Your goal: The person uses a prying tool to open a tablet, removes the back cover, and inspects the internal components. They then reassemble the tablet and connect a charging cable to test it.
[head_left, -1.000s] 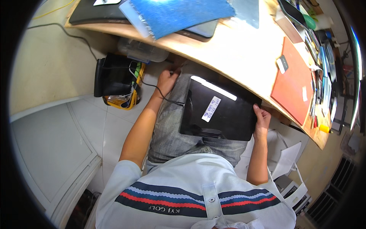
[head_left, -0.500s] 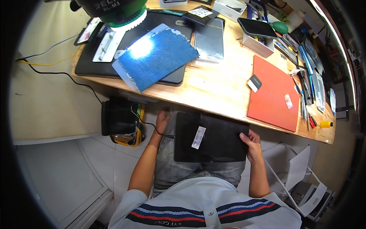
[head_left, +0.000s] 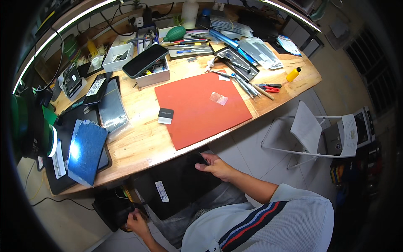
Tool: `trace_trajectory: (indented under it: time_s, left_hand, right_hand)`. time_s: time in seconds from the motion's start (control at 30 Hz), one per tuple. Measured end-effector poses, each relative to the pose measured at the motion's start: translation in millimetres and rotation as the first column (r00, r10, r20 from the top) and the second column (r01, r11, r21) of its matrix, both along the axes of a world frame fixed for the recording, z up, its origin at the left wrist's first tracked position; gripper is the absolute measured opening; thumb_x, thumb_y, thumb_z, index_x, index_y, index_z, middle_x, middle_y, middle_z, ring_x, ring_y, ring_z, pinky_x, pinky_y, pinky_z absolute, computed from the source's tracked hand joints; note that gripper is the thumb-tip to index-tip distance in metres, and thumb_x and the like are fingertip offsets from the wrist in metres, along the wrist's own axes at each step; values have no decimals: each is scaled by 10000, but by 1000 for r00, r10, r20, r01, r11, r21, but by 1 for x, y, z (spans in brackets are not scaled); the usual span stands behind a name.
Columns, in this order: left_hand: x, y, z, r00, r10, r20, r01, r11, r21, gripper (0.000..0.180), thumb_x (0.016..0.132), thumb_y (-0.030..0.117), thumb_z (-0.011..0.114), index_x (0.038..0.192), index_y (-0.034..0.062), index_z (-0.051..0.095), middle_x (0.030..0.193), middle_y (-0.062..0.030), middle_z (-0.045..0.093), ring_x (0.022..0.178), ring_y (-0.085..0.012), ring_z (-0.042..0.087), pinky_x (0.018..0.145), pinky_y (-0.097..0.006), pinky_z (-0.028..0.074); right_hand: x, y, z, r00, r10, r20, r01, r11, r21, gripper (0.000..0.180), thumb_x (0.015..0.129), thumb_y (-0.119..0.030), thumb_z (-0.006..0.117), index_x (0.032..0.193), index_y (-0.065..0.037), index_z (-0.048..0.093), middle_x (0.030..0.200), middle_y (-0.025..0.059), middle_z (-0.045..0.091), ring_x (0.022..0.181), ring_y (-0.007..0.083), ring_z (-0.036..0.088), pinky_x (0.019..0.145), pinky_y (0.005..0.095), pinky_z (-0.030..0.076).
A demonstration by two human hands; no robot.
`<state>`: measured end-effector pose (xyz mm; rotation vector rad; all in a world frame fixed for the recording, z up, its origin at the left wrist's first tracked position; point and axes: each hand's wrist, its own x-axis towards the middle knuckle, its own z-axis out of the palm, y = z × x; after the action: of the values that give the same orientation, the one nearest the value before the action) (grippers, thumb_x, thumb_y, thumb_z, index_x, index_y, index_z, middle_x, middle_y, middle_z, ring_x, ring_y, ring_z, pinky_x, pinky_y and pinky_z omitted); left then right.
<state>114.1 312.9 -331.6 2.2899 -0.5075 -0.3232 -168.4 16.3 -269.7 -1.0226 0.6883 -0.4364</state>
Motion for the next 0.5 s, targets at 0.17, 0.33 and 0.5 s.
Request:
trace_trajectory:
  time_s: [0.17,0.33,0.5]
  left_hand:
    - [-6,4,92,926,-219,308,240,970,-33,149,858,69,712,979,-11,676,948,-136,681,952,-297,626,845,-403,489]
    - [-8,-25,139,741,-574,347,591,804,67,215,813,40,721,1024,8,706,1047,-146,720,1046,-311,645,908,-428,487]
    - [-6,-18,147,815,-580,-15,579,814,-44,142,775,66,758,900,3,737,839,-113,735,808,-275,697,785,-364,521]
  right_hand:
    - [4,3,6,999,18,-51,-14,997,74,468,957,-160,719,1359,30,570,1277,80,662,1174,130,594,1048,303,446]
    - [5,7,28,993,96,64,-106,978,178,398,945,-148,734,1266,57,619,1146,90,710,1018,114,667,912,267,529]
    - [7,9,57,969,227,94,-238,962,135,335,957,-118,716,1234,53,639,1142,71,707,1033,101,654,923,262,520]
